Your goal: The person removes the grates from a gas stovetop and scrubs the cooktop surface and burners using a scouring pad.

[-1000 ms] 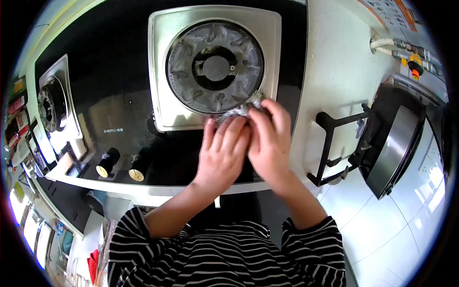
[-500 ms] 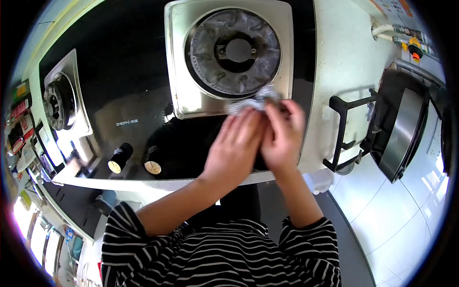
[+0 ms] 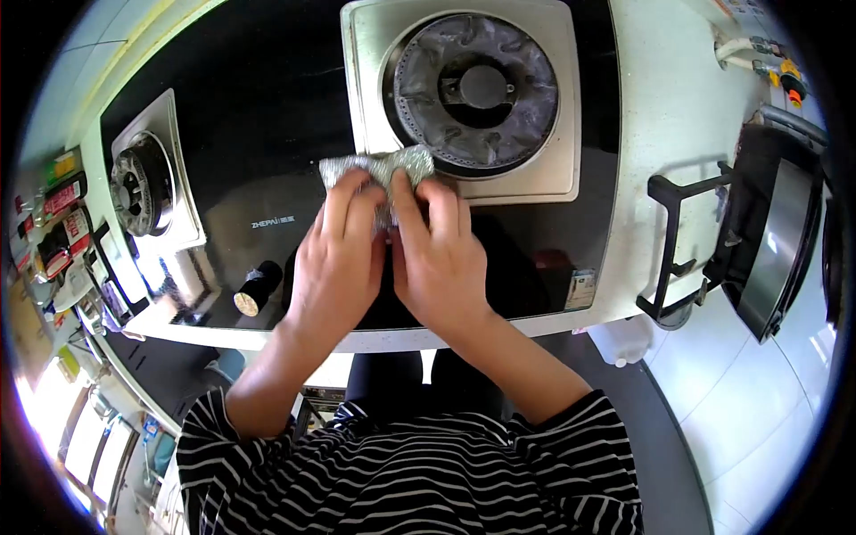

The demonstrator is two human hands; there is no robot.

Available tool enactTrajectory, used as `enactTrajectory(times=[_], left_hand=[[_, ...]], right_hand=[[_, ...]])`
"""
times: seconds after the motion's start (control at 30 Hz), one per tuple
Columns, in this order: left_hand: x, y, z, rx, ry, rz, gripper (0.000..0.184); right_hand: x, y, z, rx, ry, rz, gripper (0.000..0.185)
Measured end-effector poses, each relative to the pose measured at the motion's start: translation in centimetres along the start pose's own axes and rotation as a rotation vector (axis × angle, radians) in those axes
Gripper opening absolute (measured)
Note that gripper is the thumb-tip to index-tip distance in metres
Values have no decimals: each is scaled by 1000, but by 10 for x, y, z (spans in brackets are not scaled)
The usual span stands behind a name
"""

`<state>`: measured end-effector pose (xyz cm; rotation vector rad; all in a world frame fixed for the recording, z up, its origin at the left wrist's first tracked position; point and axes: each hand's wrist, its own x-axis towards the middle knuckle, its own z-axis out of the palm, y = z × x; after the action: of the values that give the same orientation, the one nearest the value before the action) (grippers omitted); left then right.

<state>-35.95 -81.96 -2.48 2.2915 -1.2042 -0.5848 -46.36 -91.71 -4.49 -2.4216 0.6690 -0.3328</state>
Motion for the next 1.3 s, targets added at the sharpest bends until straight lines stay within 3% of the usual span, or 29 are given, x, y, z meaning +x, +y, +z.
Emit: enactTrajectory(times=[0.1,0.2,0.33,0.47,0.6,0.7,0.93,1.07,1.3], left_hand=[[28,-6,-7,-68,26,-31,48],[17,-15,-15,-29,-20,84,47],[-4,-30,-32,-31,-201,156,42],[24,-45,-30,110,-68,205,45],[43,-48,-22,187,80,222,53],[38,-37,-14,236,123,141,53],[13,-49,-24,11,-110,273,47],[22,-56,-39,15,-174,357,39],[53,-64,-35,185,11,363,40]], right_hand=[[17,-1,8,-96,19,7,54],[7,-4,7,-123,-26,-3,54],[-26,-18,12,-68,-126,28,60],[-6,-21,16,-105,-116,-21,56],[21,-18,25,-180,45,-57,49],[14,-15,24,-162,4,-76,46],[-16,-3,40,275,-17,-127,31],[-20,2,33,241,-27,-137,30],[20,-4,43,140,149,-117,29]])
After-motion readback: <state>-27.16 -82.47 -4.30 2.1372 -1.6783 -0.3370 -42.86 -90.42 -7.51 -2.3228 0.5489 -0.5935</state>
